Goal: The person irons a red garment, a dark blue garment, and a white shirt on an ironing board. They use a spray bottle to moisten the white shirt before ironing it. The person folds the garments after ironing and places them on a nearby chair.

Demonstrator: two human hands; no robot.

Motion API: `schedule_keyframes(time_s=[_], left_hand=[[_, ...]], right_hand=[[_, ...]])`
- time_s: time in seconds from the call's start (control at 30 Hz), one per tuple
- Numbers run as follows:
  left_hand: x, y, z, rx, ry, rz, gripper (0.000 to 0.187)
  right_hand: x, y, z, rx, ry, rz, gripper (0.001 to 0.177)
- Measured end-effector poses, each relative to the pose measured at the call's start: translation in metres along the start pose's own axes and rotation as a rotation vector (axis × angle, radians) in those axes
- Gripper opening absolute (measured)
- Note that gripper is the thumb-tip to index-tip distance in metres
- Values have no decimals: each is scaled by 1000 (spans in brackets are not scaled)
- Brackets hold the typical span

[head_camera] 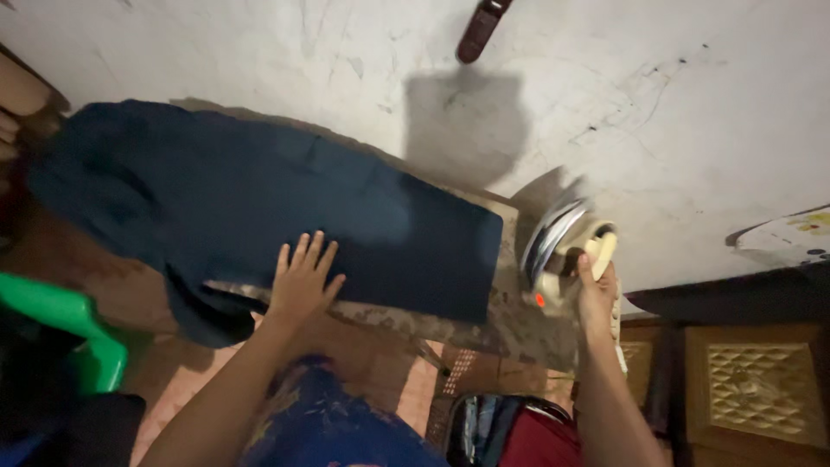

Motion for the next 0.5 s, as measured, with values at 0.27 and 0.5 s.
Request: schedule_keyframes(time_s=[0.27,0.5], left_hand=[[-17,-66,109,-612,684,131,44],[67,-216,154,-1073,471,437,76]], right_hand=[[-21,49,53,40,226,-274,39],[-42,99,101,142,415,-252,52]])
Point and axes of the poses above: each hand's wrist, its own z-axis away from the middle knuckle, its own x-axis out of the palm, y = z × x, the point moved 9 cm from there along -z, towards the middle knuckle, and after that the axes turned 1 degree about -x, right-handed, at the moved point
